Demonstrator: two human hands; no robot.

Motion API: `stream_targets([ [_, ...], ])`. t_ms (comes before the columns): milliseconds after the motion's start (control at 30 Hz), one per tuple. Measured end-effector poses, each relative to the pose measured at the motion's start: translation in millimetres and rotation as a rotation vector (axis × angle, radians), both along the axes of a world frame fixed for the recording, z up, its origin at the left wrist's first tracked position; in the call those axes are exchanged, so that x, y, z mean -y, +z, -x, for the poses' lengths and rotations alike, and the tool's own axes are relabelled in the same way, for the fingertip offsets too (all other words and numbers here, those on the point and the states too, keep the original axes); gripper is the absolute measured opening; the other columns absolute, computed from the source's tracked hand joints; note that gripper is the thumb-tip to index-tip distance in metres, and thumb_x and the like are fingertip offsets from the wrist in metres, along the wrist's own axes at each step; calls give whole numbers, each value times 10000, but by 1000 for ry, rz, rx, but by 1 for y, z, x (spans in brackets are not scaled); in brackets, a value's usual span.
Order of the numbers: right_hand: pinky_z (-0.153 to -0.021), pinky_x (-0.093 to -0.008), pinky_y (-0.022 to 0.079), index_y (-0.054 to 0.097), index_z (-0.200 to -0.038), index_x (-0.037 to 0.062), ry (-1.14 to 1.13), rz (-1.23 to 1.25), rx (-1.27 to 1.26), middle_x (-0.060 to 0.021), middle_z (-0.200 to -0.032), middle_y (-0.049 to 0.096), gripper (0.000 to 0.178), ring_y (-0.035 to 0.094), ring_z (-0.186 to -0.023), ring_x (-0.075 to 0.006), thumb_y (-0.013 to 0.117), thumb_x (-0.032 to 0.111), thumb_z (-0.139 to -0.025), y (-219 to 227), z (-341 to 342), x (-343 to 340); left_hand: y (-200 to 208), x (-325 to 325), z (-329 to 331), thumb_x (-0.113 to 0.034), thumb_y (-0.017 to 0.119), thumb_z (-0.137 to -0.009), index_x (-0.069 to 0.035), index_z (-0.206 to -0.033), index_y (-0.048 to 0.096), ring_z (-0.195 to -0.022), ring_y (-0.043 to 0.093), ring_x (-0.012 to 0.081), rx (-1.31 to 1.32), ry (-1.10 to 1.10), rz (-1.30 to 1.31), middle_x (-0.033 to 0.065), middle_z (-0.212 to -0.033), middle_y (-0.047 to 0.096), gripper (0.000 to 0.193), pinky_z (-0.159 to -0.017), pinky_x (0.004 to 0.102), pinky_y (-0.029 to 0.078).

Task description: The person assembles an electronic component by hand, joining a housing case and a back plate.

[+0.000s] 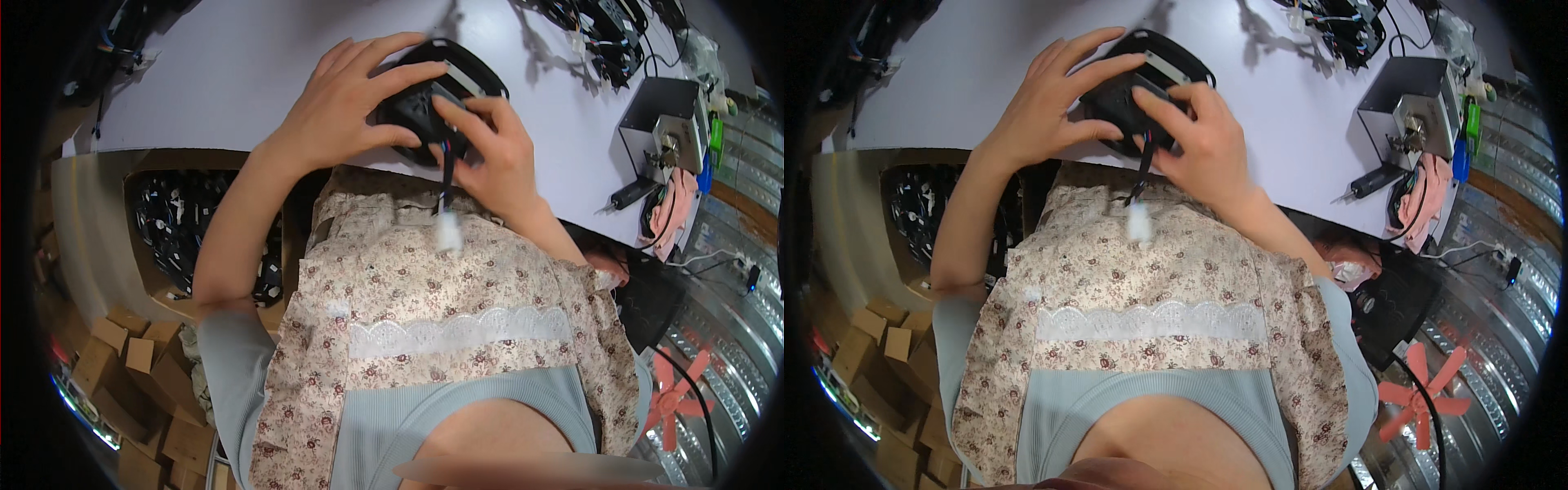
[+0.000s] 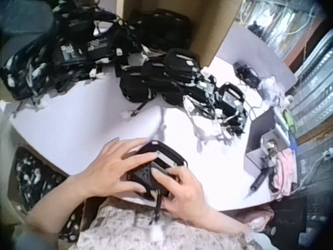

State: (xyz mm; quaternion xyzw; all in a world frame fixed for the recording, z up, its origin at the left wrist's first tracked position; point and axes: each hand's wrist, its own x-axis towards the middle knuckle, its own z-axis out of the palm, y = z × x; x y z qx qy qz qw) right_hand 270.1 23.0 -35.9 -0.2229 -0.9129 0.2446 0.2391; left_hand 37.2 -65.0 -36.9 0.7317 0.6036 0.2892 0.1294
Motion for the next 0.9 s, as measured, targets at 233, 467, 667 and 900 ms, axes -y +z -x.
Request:
stream_targets([
  [233, -915, -406, 533, 712, -1272, 121, 20, 164, -91, -135, -1197, 684, 385, 646, -1070, -320, 733, 291, -928, -6, -8, -25, -3, -22, 0, -379, 775, -841, -122, -1370, 585, -1364, 461, 342, 9, -73, 59, 93, -1508, 482, 618, -1143, 466, 359],
  [467, -927, -411, 530, 698, -1281, 118, 18, 136, -81, -135, -1193, 680, 439, 644, -1068, -329, 751, 254, -867, -1, -3, -18, -5, -17, -3, -364, 776, -835, -104, -1359, 586, -1355, 469, 338, 39, -44, 20, 92, -1481, 505, 615, -1146, 461, 350],
  [667, -904, -424, 548, 705, -1253, 113, 6, 109, -71, -155, -1203, 678, 493, 660, -1026, -347, 769, 219, -777, -1, -4, -19, -7, -14, -4, -362, 783, -819, -107, -1358, 588, -1360, 467, 339, 54, -42, 35, 95, -1474, 510, 628, -1153, 464, 344],
  [900, -878, -423, 547, 716, -1277, 148, 54, 94, -67, -155, -1224, 676, 402, 661, -998, -341, 732, 217, -881, -1, -8, -16, -11, -11, -7, -353, 808, -781, -119, -1341, 589, -1386, 452, 338, 97, -36, 20, 87, -1484, 499, 645, -1164, 475, 346],
])
